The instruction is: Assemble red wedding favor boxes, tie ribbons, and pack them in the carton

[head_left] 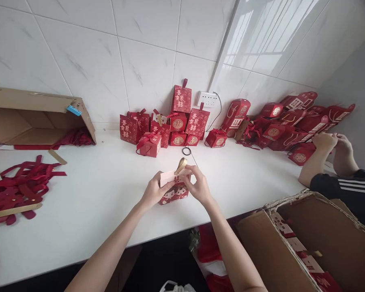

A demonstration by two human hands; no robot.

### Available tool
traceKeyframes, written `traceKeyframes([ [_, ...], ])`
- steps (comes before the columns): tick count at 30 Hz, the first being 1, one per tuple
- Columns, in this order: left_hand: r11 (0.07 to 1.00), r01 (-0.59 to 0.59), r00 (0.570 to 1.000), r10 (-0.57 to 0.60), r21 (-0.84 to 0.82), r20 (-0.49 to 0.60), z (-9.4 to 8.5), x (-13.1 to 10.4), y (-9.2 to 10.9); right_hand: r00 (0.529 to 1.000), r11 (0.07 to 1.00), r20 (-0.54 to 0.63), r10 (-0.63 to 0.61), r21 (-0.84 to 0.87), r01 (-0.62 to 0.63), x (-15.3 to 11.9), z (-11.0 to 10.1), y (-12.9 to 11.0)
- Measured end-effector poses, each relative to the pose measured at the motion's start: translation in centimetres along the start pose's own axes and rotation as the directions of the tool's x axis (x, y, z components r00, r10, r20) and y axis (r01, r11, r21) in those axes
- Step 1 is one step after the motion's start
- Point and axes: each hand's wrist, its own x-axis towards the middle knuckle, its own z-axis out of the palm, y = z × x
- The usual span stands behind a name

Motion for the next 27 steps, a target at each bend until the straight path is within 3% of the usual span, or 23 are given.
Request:
traceKeyframes([
  [4,0.999,-0.038,0.986,0.042,-0.028,0.162,-1.8,0.9,1.6,0.994,0.993,0.027,-0.105,-0.056,0.106,0.2,0.3,-0.6],
  [7,0.990,-0.143,0.984,0.143,-0.007,0.110,-2.5,1.7,3.9,0.997,0.996,0.014,-0.079,-0.031,0.079,0.3,0.3,-1.2],
  [11,0.966,-0.203,0.978,0.194,0.159,0.072,-1.8,2.4,6.1,1.000,1.000,-0.028,0.012,-0.011,-0.013,0.0,1.0,-1.5],
  [15,0.939,-0.285,0.953,0.298,0.192,-0.043,-0.9,2.3,5.5,0.995,1.000,-0.100,-0.003,-0.023,0.001,-0.3,1.6,-1.3],
  [17,0.935,-0.318,0.941,0.331,0.157,-0.066,-0.9,2.0,4.8,0.996,0.999,-0.081,-0.042,-0.035,0.039,-0.4,1.7,-1.5],
  [21,0.925,-0.379,0.925,0.378,0.037,0.022,-1.5,1.6,4.5,0.992,0.992,-0.002,-0.122,-0.034,0.122,-0.6,1.3,-2.0],
  [27,0.925,-0.370,0.915,0.379,-0.089,0.136,-2.0,1.3,4.7,0.996,0.996,0.005,-0.089,-0.001,0.089,-0.9,1.3,-1.8],
])
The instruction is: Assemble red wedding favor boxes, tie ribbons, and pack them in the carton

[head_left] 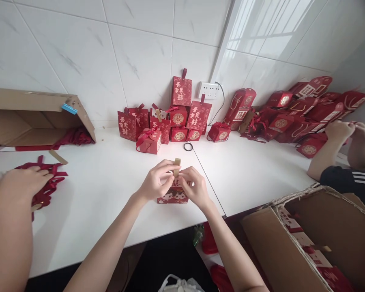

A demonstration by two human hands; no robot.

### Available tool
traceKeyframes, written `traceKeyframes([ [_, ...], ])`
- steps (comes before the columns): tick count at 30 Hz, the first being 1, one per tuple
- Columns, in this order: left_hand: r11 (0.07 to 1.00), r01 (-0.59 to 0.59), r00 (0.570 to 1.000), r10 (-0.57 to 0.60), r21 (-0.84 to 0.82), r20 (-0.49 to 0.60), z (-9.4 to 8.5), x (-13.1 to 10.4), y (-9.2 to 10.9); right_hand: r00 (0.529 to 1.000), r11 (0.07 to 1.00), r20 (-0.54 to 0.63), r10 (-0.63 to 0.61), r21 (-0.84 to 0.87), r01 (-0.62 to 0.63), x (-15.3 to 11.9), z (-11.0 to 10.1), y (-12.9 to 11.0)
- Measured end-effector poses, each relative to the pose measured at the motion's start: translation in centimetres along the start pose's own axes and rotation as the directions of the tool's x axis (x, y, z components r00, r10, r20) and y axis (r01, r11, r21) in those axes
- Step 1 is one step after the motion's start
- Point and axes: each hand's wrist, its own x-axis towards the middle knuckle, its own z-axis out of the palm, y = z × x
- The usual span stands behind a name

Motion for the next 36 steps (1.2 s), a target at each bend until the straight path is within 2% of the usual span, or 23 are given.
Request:
traceKeyframes([
  [6,1.000,-0.005,1.000,0.005,0.007,-0.016,0.1,0.0,-0.7,0.998,0.995,-0.022,0.064,0.073,-0.062,0.0,0.2,0.0],
  [10,0.999,-0.019,0.999,0.021,0.043,-0.039,0.3,0.0,-1.2,0.993,0.985,0.008,0.115,0.128,-0.115,0.3,-0.2,-0.3],
  [14,0.999,0.044,0.997,-0.044,-0.001,-0.058,0.5,-0.3,-1.4,0.995,0.987,0.057,0.079,0.138,-0.087,0.6,-0.5,0.0],
  [19,0.993,0.106,0.990,-0.110,-0.046,-0.085,0.8,-0.3,-1.4,0.998,0.990,0.027,0.050,0.130,-0.053,0.7,-0.2,0.1],
  [22,0.986,0.134,0.982,-0.145,-0.097,-0.122,1.2,-0.7,-1.8,0.996,0.989,0.023,0.091,0.116,-0.093,0.6,0.0,-0.1],
  [25,0.972,0.174,0.965,-0.201,-0.157,-0.172,1.5,-1.9,-2.7,0.982,0.971,0.009,0.190,0.148,-0.189,0.4,-0.1,0.0],
  [27,0.966,0.199,0.956,-0.228,-0.164,-0.183,1.5,-3.1,-3.3,0.955,0.926,-0.050,0.293,0.265,-0.270,0.0,-0.5,0.4],
  [29,0.952,0.234,0.957,-0.261,-0.195,-0.128,1.5,-4.3,-3.6,0.905,0.823,-0.127,0.405,0.481,-0.301,-0.4,-1.1,0.9],
  [32,0.947,0.215,0.971,-0.233,-0.241,-0.052,1.7,-5.7,-2.9,0.841,0.608,-0.184,0.509,0.768,-0.201,-1.0,-2.0,1.3],
  [34,0.971,0.099,0.985,-0.128,-0.218,-0.119,2.0,-5.9,-1.6,0.819,0.502,-0.185,0.544,0.853,-0.141,-1.3,-2.3,1.2],
  [36,0.988,-0.007,0.973,-0.030,-0.157,-0.230,2.3,-5.5,-0.1,0.798,0.434,-0.168,0.579,0.892,-0.127,-1.4,-2.4,0.8],
])
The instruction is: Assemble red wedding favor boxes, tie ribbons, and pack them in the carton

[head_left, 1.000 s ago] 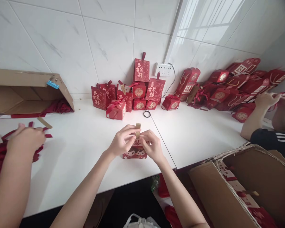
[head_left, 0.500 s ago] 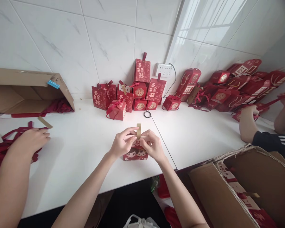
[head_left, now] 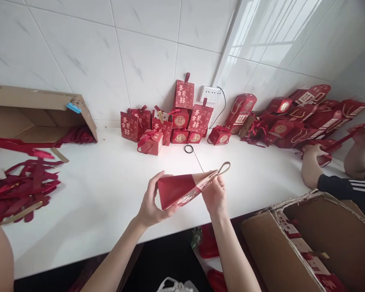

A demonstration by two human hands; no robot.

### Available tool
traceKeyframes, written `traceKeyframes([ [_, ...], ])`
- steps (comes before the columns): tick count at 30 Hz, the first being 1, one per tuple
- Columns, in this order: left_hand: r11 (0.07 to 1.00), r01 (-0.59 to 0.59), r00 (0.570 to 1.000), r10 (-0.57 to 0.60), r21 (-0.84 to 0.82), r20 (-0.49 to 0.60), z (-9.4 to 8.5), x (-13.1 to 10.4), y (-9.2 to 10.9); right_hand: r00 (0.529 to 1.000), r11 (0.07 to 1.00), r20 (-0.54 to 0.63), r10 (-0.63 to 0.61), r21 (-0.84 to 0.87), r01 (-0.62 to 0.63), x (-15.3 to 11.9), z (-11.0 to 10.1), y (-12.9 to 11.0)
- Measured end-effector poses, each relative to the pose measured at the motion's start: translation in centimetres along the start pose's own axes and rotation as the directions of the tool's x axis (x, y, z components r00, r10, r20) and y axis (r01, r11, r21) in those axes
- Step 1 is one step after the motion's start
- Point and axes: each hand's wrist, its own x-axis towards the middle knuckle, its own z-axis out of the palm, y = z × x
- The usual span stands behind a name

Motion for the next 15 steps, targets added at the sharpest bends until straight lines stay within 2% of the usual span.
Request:
traceKeyframes([
  [2,0.998,-0.034,0.998,0.037,0.046,-0.059,0.4,0.7,1.6,0.998,0.998,-0.036,0.060,-0.005,-0.061,-0.4,0.2,-0.1],
  [3,0.998,-0.008,0.997,0.012,0.059,-0.074,0.6,1.1,2.3,0.992,0.993,-0.063,0.106,-0.037,-0.108,-0.6,0.3,-0.1],
  [5,0.992,0.121,0.989,-0.119,0.022,-0.083,0.7,2.0,3.6,0.962,0.957,-0.121,0.245,-0.129,-0.260,-0.9,0.3,-0.4],
  [7,0.947,0.307,0.947,-0.315,-0.097,-0.072,0.7,2.7,4.5,0.897,0.887,-0.164,0.410,-0.156,-0.434,-1.2,0.1,-0.8],
  [10,0.825,0.498,0.855,-0.518,-0.267,-0.004,0.8,3.2,5.1,0.783,0.788,-0.134,0.607,-0.026,-0.615,-1.4,-0.5,-1.7],
  [11,0.805,0.521,0.841,-0.540,-0.284,0.014,0.8,3.3,5.3,0.752,0.759,-0.111,0.649,0.027,-0.651,-1.5,-0.6,-2.0],
  [13,0.805,0.525,0.842,-0.539,-0.275,0.030,0.9,3.3,5.6,0.713,0.716,-0.067,0.698,0.088,-0.693,-1.7,-0.9,-2.5],
  [15,0.820,0.513,0.851,-0.524,-0.254,0.028,1.0,3.3,5.7,0.719,0.721,-0.058,0.692,0.108,-0.685,-2.1,-0.9,-2.9],
])
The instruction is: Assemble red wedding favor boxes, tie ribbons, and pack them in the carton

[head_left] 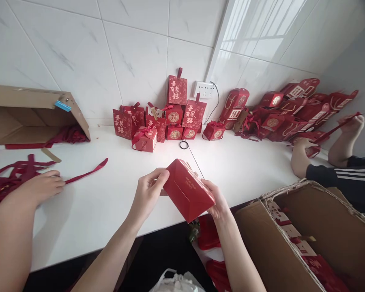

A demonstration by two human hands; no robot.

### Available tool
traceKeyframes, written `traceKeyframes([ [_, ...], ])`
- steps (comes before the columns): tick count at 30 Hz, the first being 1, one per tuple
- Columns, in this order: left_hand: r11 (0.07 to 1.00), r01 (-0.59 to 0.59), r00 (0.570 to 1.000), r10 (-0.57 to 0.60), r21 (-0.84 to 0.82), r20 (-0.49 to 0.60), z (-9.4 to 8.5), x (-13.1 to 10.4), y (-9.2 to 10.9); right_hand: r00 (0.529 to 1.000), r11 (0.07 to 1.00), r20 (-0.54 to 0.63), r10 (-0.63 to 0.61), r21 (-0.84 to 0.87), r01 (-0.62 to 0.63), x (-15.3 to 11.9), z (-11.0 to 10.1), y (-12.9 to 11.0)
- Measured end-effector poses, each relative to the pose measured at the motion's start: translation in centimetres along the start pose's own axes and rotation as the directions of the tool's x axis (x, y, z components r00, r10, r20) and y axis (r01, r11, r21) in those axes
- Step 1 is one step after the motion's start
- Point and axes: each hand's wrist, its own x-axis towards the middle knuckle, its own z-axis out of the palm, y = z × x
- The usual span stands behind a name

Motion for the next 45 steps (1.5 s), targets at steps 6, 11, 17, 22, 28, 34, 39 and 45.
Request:
traceKeyframes([
  [6,0.994,-0.110,0.990,0.111,-0.018,0.083,-0.5,-0.4,-2.3,0.875,0.891,-0.187,-0.447,-0.180,0.417,-2.6,0.1,-0.9],
  [11,0.978,-0.063,0.892,0.143,-0.197,0.429,-0.5,-2.2,-5.2,0.601,0.609,-0.190,-0.777,-0.468,0.640,-6.1,0.8,-2.8],
  [17,0.981,0.089,0.869,0.009,-0.174,0.494,1.4,-3.7,-5.5,0.569,0.466,-0.040,-0.821,-0.622,0.629,-9.0,2.3,-3.5],
  [22,0.978,0.116,0.918,-0.038,-0.175,0.395,2.2,-3.4,-5.0,0.518,0.323,0.060,-0.853,-0.718,0.616,-8.8,2.6,-3.9],
  [28,0.992,0.074,0.930,-0.031,-0.103,0.365,2.4,-3.2,-5.3,0.463,0.172,0.145,-0.875,-0.799,0.576,-8.8,2.8,-4.5],
  [34,0.944,0.159,0.922,-0.037,-0.290,0.386,3.1,-2.6,-6.0,0.665,0.172,0.104,-0.740,-0.926,0.336,-8.8,3.8,-6.9],
  [39,0.938,0.158,0.899,-0.007,-0.308,0.439,4.7,-2.3,-5.1,0.783,0.269,0.040,-0.621,-0.927,0.261,-8.8,2.8,-9.3],
  [45,0.993,-0.118,0.874,0.104,-0.001,0.475,6.6,-2.5,-5.2,0.666,0.112,0.183,-0.723,-0.921,0.374,-13.7,-1.9,-9.2],
])
